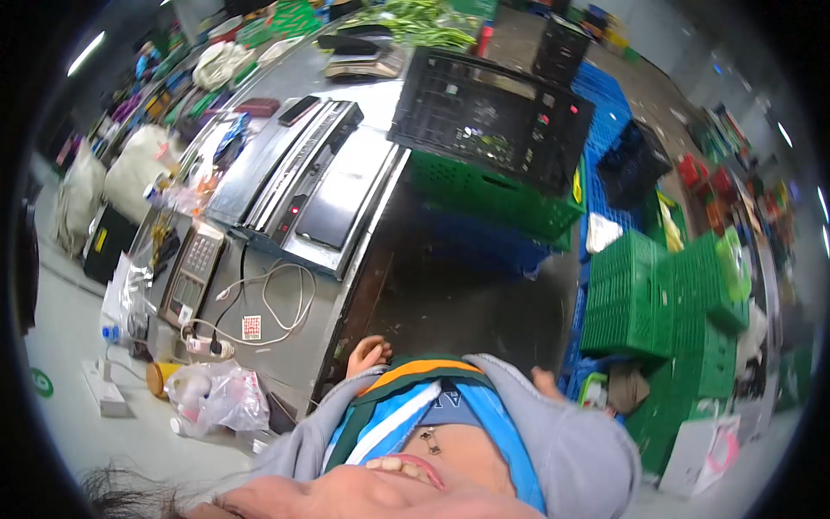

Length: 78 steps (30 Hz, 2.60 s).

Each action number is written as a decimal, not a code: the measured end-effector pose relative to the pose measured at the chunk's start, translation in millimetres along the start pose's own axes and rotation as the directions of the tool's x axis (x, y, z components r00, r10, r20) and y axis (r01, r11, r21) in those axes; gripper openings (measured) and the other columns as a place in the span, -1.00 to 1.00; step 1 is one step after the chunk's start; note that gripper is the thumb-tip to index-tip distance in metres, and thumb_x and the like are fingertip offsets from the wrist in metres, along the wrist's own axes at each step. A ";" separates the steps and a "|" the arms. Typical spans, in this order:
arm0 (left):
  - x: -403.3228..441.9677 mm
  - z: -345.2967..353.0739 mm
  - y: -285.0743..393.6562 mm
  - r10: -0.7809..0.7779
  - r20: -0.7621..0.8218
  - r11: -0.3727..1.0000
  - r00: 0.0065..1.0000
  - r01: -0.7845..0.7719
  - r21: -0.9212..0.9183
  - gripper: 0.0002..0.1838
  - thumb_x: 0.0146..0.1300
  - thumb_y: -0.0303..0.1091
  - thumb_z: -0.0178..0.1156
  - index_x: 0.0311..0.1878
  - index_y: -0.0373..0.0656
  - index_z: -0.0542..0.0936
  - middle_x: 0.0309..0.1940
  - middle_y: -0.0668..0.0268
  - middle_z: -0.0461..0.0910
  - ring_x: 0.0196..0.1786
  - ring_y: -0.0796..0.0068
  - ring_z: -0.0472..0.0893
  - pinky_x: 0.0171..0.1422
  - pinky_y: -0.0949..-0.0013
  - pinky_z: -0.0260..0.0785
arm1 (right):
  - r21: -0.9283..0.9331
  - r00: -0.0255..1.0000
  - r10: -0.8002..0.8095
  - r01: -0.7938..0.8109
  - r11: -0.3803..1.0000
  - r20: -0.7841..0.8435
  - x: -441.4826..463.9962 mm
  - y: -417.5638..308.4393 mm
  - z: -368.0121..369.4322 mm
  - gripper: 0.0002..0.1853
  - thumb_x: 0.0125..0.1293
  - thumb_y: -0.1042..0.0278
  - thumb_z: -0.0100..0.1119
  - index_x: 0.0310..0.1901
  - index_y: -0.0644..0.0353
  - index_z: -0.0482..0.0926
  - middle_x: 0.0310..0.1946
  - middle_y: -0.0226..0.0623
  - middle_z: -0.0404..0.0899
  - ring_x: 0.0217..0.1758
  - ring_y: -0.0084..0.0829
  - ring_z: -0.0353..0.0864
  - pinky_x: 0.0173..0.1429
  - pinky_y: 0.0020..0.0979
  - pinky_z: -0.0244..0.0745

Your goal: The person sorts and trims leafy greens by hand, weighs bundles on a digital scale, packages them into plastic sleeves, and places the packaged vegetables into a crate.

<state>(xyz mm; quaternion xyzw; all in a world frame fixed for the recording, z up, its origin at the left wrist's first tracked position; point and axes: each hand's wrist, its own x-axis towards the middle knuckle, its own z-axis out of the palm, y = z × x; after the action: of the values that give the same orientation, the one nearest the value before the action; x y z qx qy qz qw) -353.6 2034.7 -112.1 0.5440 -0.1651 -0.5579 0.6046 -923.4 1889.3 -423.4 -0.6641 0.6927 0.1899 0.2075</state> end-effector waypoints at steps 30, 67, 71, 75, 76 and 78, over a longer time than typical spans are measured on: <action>363.5 488.7 -164.0 -0.731 0.425 0.256 0.534 -0.362 0.896 -0.38 0.19 -0.08 0.10 0.23 -0.25 0.27 0.18 0.06 0.33 0.21 0.22 0.35 0.28 0.34 0.12 | 0.562 0.937 -0.062 -0.152 0.813 0.344 127.5 37.0 -234.2 -0.53 0.20 -0.10 -0.09 -0.15 0.14 0.56 -0.08 -0.03 0.52 0.05 -0.12 0.48 0.08 -0.19 0.38; 740.3 1034.5 -97.1 -0.328 0.426 0.931 0.843 0.211 0.299 -0.46 0.09 -0.01 0.25 -0.03 -0.29 0.49 -0.27 0.37 0.52 -0.21 0.59 0.47 -0.11 0.50 0.31 | 0.781 0.832 0.012 -0.515 -0.353 0.554 933.8 73.7 -714.7 -0.66 0.25 0.00 -0.10 -0.38 0.13 0.43 -0.64 -0.37 0.49 -0.65 -0.43 0.40 -0.58 -0.39 0.23; 793.3 1037.2 -28.3 -0.167 0.614 0.961 0.771 -0.014 0.278 -0.51 0.13 -0.07 0.22 -0.01 -0.27 0.50 -0.24 0.40 0.54 -0.20 0.61 0.47 -0.07 0.49 0.31 | 0.796 0.904 -0.024 -0.387 -0.465 0.426 1017.7 39.5 -775.6 -0.63 0.27 -0.06 -0.21 -0.48 0.04 0.40 -0.68 -0.42 0.46 -0.70 -0.44 0.37 -0.66 -0.39 0.13; 843.5 1056.9 50.1 -0.042 0.785 0.995 0.618 -0.049 0.092 -0.66 0.18 -0.19 0.19 -0.14 -0.28 0.53 -0.33 0.45 0.56 -0.25 0.71 0.46 -0.11 0.54 0.29 | 0.846 0.970 0.003 -0.212 -0.490 0.245 1087.6 15.7 -868.4 -0.67 0.24 0.10 -0.30 -0.54 0.03 0.40 -0.71 -0.41 0.40 -0.71 -0.42 0.28 -0.63 -0.36 0.11; 854.5 1064.1 66.1 -0.032 0.791 0.996 0.611 -0.050 0.079 -0.66 0.18 -0.19 0.19 -0.14 -0.28 0.53 -0.33 0.45 0.56 -0.25 0.71 0.46 -0.11 0.54 0.29 | 0.862 0.974 0.102 -0.129 -0.491 0.204 1114.1 16.1 -886.4 -0.72 0.19 0.19 -0.28 -0.56 0.02 0.40 -0.72 -0.40 0.40 -0.69 -0.40 0.29 -0.61 -0.33 0.11; 872.2 1064.5 91.8 0.094 0.831 0.960 0.548 -0.271 0.070 -0.66 0.20 -0.22 0.16 -0.08 -0.29 0.51 -0.28 0.43 0.56 -0.21 0.71 0.45 -0.08 0.53 0.29 | 0.739 0.915 0.210 -0.125 -0.662 0.343 1130.4 -4.7 -923.0 -0.79 0.09 0.33 -0.23 -0.62 0.02 0.38 -0.66 -0.36 0.40 -0.55 -0.35 0.38 -0.48 -0.27 0.17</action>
<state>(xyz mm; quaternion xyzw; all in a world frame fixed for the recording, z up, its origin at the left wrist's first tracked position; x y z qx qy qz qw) -885.2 765.8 -13.8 0.2577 -0.5346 -0.6615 0.4586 -987.2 440.9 -256.4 0.0488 0.5934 -0.5111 0.6199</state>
